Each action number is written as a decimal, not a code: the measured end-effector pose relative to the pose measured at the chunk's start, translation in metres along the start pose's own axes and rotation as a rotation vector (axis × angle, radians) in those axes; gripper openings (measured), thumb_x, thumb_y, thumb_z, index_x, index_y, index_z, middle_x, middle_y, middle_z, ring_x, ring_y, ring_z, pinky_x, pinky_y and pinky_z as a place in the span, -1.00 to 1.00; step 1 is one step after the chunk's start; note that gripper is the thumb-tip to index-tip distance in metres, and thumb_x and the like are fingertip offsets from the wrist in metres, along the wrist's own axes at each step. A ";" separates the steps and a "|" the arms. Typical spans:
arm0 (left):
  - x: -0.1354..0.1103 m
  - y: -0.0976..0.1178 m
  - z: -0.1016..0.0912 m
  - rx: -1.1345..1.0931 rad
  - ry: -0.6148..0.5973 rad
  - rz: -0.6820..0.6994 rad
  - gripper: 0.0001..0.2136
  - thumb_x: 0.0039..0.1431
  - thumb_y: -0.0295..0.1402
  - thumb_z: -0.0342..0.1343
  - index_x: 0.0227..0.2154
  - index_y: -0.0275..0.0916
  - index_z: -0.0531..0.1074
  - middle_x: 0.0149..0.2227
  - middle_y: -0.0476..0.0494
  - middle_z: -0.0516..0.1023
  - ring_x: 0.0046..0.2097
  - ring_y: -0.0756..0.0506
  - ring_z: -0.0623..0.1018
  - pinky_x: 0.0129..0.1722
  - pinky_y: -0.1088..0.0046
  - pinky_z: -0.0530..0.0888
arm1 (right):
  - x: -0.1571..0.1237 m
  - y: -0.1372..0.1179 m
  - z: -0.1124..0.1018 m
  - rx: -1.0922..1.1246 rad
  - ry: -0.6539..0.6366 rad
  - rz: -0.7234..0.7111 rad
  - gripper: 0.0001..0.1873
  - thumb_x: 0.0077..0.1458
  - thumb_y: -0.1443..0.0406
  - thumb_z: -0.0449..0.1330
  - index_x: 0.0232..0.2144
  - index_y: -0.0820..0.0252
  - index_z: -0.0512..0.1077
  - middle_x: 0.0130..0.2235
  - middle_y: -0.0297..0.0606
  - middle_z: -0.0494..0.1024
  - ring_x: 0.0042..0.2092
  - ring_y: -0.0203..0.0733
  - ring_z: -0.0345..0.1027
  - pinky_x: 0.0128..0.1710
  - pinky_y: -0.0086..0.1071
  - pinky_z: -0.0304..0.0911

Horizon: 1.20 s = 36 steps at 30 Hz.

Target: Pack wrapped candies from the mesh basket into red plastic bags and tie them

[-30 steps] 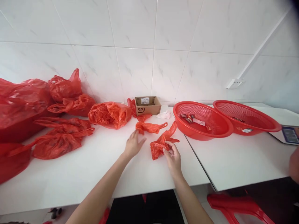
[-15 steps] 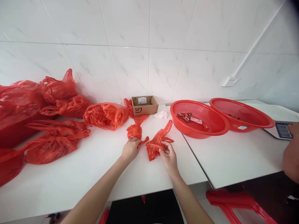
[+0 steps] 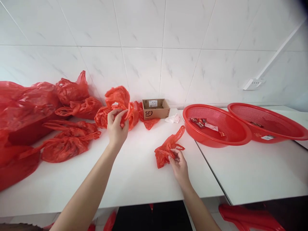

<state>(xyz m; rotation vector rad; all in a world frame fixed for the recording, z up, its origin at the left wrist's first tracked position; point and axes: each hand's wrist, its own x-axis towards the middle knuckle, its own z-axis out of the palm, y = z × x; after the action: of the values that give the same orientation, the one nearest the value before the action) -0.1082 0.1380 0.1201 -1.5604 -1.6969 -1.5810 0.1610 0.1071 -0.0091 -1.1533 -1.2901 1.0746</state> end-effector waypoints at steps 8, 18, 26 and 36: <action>-0.030 -0.090 0.038 0.210 -0.243 -0.403 -0.68 0.23 -0.37 0.11 0.04 -0.29 0.35 0.01 -0.29 0.39 -0.07 -0.16 0.50 -0.07 0.16 0.48 | 0.001 0.002 0.000 -0.057 -0.009 -0.021 -0.65 0.10 0.12 0.21 -0.08 0.12 0.41 -0.03 -0.13 0.51 -0.20 -0.09 0.44 -0.20 -0.22 0.40; 0.001 -0.095 0.080 0.249 -0.605 -0.318 -0.69 0.25 -0.26 0.12 0.01 -0.26 0.40 0.07 -0.23 0.43 0.04 -0.19 0.48 0.01 0.07 0.45 | 0.001 0.003 0.002 -0.093 -0.027 0.000 -0.63 0.09 0.15 0.20 -0.05 0.12 0.42 -0.05 -0.15 0.53 -0.20 -0.10 0.45 -0.19 -0.23 0.42; -0.054 -0.054 0.013 0.097 -0.485 -0.429 -0.51 0.11 -0.26 0.17 0.13 -0.19 0.32 0.30 -0.35 0.13 0.31 -0.44 0.14 0.24 -0.10 0.10 | 0.002 0.003 0.001 -0.114 -0.072 -0.092 -0.66 0.15 0.22 0.15 0.00 0.08 0.42 0.04 -0.17 0.47 -0.08 -0.09 0.43 -0.14 -0.25 0.39; -0.135 0.036 -0.004 -0.601 -0.756 -0.716 -0.59 0.12 -0.05 0.16 -0.10 -0.23 0.51 -0.38 -0.14 0.62 -0.33 -0.14 0.62 -0.32 0.33 0.56 | -0.029 -0.037 0.015 -0.098 -0.190 -0.438 -0.77 0.20 0.36 0.11 -0.11 0.04 0.45 -0.11 -0.20 0.48 -0.07 -0.13 0.40 -0.09 -0.26 0.38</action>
<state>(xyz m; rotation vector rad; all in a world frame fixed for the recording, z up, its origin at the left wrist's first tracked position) -0.0340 0.0637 0.0278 -2.1889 -2.5547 -2.1538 0.1438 0.0738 0.0233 -0.7965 -1.6672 0.8136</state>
